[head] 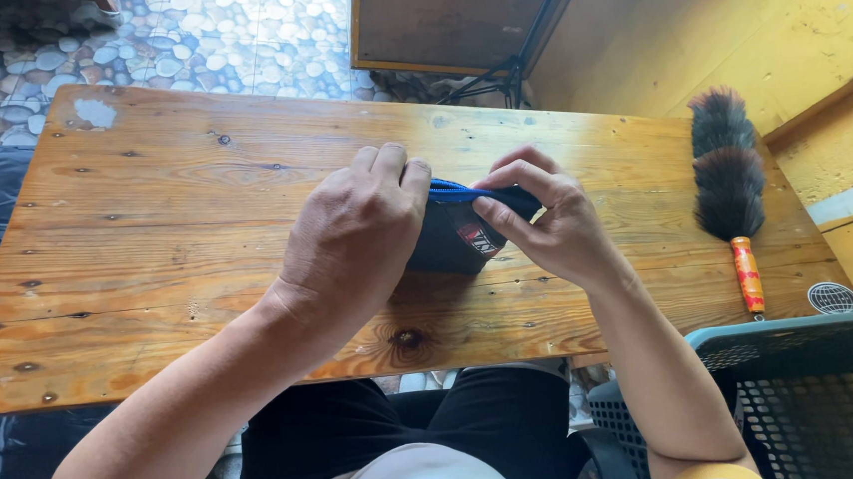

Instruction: The person cleans a small black pouch with a duster brush and places it in a basket. They then unfold a large black garment on the table, brush it thoroughly with the duster, and fold it into a compact bundle.

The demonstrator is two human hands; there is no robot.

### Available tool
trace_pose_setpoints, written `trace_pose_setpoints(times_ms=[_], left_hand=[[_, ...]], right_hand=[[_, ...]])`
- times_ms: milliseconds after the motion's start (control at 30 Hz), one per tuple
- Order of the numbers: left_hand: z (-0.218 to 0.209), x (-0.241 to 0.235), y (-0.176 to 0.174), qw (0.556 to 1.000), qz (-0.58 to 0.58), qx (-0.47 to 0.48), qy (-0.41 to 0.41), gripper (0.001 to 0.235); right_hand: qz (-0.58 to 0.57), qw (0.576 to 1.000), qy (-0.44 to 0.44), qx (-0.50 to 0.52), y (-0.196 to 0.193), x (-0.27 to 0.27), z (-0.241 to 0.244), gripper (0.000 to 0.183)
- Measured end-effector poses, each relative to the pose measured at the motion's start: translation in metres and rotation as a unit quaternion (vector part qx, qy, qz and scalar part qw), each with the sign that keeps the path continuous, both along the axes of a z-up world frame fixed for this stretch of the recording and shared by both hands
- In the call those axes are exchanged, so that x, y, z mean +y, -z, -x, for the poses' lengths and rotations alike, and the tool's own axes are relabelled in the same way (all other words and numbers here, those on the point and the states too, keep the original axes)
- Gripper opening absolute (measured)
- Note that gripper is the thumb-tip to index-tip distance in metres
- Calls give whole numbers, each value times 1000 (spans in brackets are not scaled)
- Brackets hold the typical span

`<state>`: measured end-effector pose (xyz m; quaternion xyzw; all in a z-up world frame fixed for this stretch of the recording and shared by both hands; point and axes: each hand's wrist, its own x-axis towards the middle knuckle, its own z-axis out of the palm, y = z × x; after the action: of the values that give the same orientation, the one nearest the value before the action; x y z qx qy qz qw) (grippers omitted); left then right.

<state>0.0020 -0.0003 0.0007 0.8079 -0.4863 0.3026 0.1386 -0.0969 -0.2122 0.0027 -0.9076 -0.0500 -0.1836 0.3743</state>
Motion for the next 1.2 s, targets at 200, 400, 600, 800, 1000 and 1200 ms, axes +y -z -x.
trace_pose_setpoints(times_ms=[200, 400, 600, 800, 1000, 1200], left_hand=[[1, -1, 0, 1000, 15, -2, -9, 11], [5, 3, 2, 1000, 26, -2, -4, 17], [4, 5, 4, 1000, 25, -15, -9, 21], [0, 9, 7, 999, 37, 6, 34, 32], [-9, 6, 11, 998, 44, -48, 27, 15], [-12, 3, 9, 990, 70, -120, 28, 17]], right_hand=[[4, 1000, 6, 3, -1, 1, 1, 13], [1, 1000, 2, -9, -1, 2, 0, 12], [3, 1000, 8, -7, 0, 1, 0, 14], [1, 1000, 10, -11, 1, 1, -1, 12], [5, 1000, 6, -17, 2, 2, -1, 13], [4, 1000, 3, -18, -1, 4, -1, 14]])
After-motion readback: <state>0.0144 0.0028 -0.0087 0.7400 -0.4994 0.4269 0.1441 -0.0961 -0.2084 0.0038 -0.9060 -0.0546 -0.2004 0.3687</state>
